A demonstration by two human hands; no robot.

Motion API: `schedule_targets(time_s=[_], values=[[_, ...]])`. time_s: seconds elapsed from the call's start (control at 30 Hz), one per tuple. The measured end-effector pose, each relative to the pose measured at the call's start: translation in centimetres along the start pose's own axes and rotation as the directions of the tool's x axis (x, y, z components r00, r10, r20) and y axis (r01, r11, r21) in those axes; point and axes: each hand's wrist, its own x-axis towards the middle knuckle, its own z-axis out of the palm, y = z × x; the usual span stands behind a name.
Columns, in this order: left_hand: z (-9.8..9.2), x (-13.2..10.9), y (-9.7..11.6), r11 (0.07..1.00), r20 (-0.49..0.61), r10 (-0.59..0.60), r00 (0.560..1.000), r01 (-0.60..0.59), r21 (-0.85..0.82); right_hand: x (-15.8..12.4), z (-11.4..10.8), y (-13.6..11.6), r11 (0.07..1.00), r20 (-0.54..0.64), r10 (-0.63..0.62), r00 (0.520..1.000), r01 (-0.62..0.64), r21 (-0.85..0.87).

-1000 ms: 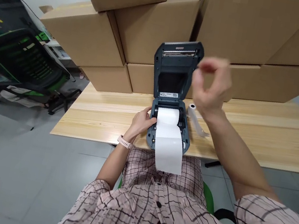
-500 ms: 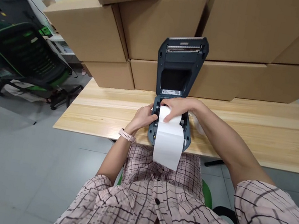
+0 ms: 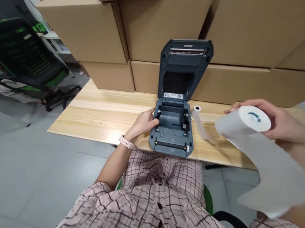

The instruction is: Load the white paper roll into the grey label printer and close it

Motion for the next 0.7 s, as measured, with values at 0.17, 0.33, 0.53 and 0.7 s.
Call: schedule_targets(time_s=[0.17,0.33,0.53,0.7], values=[[0.0,0.1,-0.1,1.000,-0.007,0.001,1.000,-0.001,-0.009,-0.9,-1.6,6.7,0.972,-0.147,0.233,0.961,-0.232,0.023],[0.2,0.1,-0.3,1.000,-0.016,-0.005,1.000,0.005,-0.030,1.5,1.3,8.6,0.968,-0.063,0.252,0.966,-0.251,0.019],[0.3,-0.1,-0.3,0.998,-0.019,0.010,1.000,-0.011,-0.065,3.2,1.2,6.2,0.986,-0.002,0.126,0.992,-0.125,0.107],[0.3,0.0,-0.5,0.997,-0.018,0.005,1.000,-0.006,-0.073,7.1,1.2,1.6,0.995,-0.013,0.036,0.999,-0.037,-0.090]])
